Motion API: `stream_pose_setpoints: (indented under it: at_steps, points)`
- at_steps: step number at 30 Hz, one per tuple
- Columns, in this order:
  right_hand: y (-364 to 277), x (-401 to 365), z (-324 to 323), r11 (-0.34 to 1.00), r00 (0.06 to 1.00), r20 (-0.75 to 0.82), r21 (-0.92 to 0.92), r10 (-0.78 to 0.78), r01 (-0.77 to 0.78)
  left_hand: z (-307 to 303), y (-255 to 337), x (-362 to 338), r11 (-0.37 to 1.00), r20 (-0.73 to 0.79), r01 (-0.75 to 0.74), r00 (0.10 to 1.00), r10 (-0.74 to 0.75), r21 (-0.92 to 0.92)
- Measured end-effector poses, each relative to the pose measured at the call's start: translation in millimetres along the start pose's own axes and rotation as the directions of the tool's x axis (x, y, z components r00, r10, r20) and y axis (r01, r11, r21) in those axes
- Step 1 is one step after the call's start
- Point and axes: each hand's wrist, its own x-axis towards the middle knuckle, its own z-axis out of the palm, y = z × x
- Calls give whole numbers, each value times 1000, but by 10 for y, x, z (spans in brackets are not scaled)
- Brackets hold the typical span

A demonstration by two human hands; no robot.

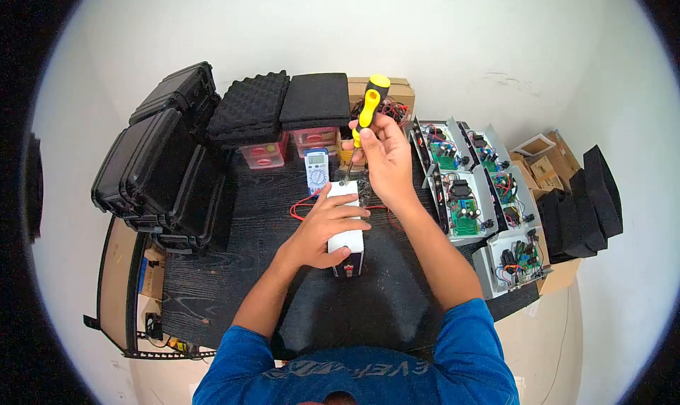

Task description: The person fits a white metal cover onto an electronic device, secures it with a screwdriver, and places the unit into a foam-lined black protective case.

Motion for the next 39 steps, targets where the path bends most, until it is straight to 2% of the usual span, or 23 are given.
stream_pose_setpoints:
  at_steps: [18, 21, 24, 25, 27, 29, 30, 33, 34, 37, 39]
  points:
    - [183, 178, 85, 997, 988, 132, -18, 75, -73, 7, -3, -1, 1000, 3, 8, 1000, -8, -2]
    - [182, 224, 153, 996, 995, 71, -51, 71, -68, 9, -6, -2, 1000, 1, 9, 1000, -9, -2]
    - [220, 254, 100, 1000, 1000, 16, -6, 7, -6, 13, 9, 0, 1000, -2, 18, 1000, -18, -9]
    - [226, 267, 59, 999, 999, -47, -31, -16, 15, 11, 12, -1, 1000, -5, 22, 1000, -22, -10]
    - [159, 278, -58, 998, 986, -161, -38, 47, -54, 13, 2, -8, 1000, -10, 16, 1000, -16, -8]
    - [325, 275, -263, 1000, 964, -264, -8, -14, 12, 19, -8, -7, 1000, -16, 10, 1000, -11, -8]
    - [347, 215, -346, 1000, 964, -267, -1, -14, 14, 25, -8, -13, 1000, -18, 10, 1000, -10, -9]
    - [460, -57, -664, 939, 959, -268, -295, 96, -176, 18, -4, -5, 1000, -22, 10, 1000, -10, -11]
    - [573, -157, -784, 946, 962, -234, -256, 141, -201, 21, 3, -5, 1000, -22, 11, 1000, -12, -15]
    - [874, -486, -1098, 701, 972, -167, -673, 168, -236, 19, 11, -5, 1000, -27, 11, 1000, -11, -19]
    - [971, -690, -1184, 521, 966, -153, -819, 208, -241, 9, 10, -4, 1000, -25, -4, 1000, 4, -4]
